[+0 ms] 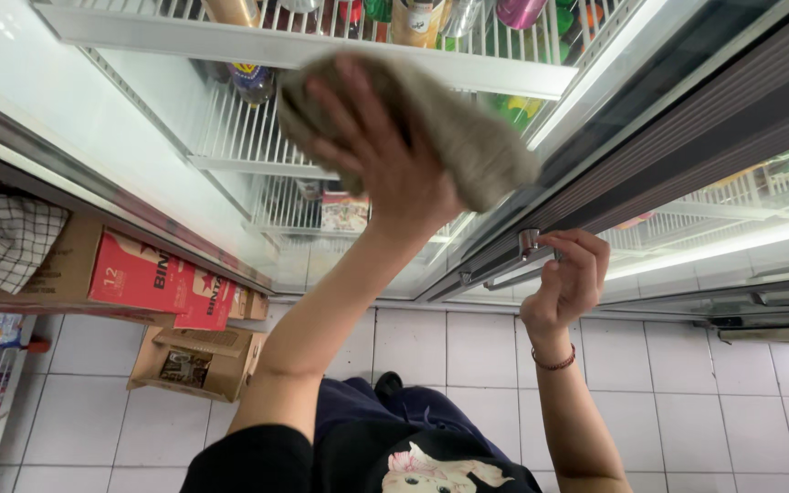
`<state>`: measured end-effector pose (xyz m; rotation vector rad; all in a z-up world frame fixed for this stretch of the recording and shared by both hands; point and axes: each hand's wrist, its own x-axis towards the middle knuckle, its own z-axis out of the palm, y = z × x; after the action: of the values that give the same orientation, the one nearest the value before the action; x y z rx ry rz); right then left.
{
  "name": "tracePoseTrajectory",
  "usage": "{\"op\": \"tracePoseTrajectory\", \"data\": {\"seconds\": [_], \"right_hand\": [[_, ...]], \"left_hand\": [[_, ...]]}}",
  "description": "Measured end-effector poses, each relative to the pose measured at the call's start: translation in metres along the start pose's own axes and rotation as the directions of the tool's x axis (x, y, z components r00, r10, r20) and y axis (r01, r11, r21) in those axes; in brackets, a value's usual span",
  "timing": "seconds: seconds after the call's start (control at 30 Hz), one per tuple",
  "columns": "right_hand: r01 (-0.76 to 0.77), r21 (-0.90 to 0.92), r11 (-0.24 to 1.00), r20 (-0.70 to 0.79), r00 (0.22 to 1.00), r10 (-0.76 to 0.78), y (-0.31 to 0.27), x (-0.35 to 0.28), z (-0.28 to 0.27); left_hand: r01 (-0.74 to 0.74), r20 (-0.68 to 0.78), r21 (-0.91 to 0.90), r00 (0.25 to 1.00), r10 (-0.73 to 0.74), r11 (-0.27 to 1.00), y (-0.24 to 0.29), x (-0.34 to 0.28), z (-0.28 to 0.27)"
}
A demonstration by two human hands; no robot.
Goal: The person cleans the glass door and shelves of a reach-in commercial refrigerator using a spray bottle and two different cloths, wiping down the exterior and interior glass and shelf edges.
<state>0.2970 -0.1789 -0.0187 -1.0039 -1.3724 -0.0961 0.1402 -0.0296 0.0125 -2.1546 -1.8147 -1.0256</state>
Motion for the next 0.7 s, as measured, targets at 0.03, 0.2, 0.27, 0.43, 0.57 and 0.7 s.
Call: {"op": "tracePoseTrajectory", "data": {"seconds": [0.03,0.2,0.27,0.43,0.57,0.7], "right_hand": [[0.025,-0.013,1.0,0.013,1.0,-0.024,-0.002,-0.004,-0.002],[0.155,-0.094,0.983,0.072,0.986,-0.148,0.002,-0.008,-0.002],[0.152,-0.03,0.988,0.061,0.987,-0.15,0.007,-0.011,0.001],[0.194,0.023,0.981,0.097,0.976,-0.196,0.021,-0.017,0.01],[0.216,0.035,0.976,0.119,0.969,-0.218,0.026,-0.018,0.01],[0.213,0.005,0.977,0.108,0.971,-0.213,0.029,-0.017,-0.001]], "left_hand": [[-0.081,-0.321,-0.081,0.946,0.051,0.993,0.017,0.011,-0.021],[-0.222,-0.594,-0.022,0.787,0.166,0.975,0.024,0.001,0.01],[-0.302,-0.536,0.034,0.799,0.272,0.953,-0.005,-0.048,0.072],[-0.238,-0.064,0.073,0.968,0.243,0.968,-0.106,-0.198,0.196],[-0.061,0.202,-0.097,0.976,0.08,0.993,-0.138,-0.236,0.209],[-0.18,-0.358,-0.302,0.932,0.063,0.936,-0.077,-0.159,0.169]]}}
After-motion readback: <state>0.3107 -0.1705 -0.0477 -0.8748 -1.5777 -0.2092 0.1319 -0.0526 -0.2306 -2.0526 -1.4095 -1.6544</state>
